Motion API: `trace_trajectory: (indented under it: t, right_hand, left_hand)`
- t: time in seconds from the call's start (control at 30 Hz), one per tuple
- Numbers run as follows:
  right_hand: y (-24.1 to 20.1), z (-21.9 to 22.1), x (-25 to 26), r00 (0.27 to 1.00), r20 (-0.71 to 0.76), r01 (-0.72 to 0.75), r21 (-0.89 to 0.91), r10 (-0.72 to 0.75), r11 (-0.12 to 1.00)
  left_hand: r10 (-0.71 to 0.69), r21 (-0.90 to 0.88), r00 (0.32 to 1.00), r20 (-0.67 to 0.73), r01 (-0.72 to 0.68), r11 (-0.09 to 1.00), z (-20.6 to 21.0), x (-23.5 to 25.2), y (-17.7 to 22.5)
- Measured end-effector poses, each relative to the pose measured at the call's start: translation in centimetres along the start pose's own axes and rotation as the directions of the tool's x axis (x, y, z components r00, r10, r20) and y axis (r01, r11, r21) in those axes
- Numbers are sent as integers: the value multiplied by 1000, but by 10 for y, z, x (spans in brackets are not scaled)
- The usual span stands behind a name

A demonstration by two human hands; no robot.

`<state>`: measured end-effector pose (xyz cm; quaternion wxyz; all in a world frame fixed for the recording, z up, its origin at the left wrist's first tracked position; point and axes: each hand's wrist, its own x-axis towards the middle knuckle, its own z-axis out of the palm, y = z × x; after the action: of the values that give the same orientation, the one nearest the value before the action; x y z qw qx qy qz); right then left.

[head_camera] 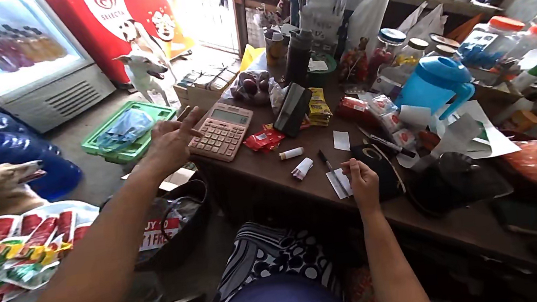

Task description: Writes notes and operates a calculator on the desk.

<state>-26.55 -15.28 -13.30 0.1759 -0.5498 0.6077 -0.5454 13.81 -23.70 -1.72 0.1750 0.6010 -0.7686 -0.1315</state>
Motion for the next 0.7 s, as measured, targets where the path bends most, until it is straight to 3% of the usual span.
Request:
trace_trajectory:
  t: [0.17, 0.23, 0.3, 0.43, 0.53, 0.6, 0.7]
  right_hand:
    - [3, 0, 1, 1000, 4, 3, 32, -3, 999]
    - [2, 0, 1, 1000, -2, 2, 28, -2, 1000]
    - [1, 0, 0, 1000, -6, -5, 19, 5, 1000]
    - [1, 0, 1, 1000, 0, -15, 10, 15, 1000]
    - [2, 0, 1, 1000, -1, -14, 11, 14, 1000]
    - [2, 0, 1, 1000, -8, -11, 19, 11, 1000]
    - [1, 0, 1, 1000, -26, -8, 40, 9, 999]
  left_hand:
    - [86, 112, 994, -70, -78, 991, 26, -1, -28]
    - [-9, 131, 998, 58, 1, 991, 15, -3, -11]
    - [10, 109, 997, 78, -18, 994, 15, -3, 1]
    - [345, 152, 929, -134, -325, 933, 60, 2, -21]
    - [299, 186, 944, -138, -272, 944, 72, -1, -15]
    - [228, 99, 957, -178, -213, 972, 72, -12, 10]
    - [401, -12, 863, -307, -424, 905, 107, -34, 44]
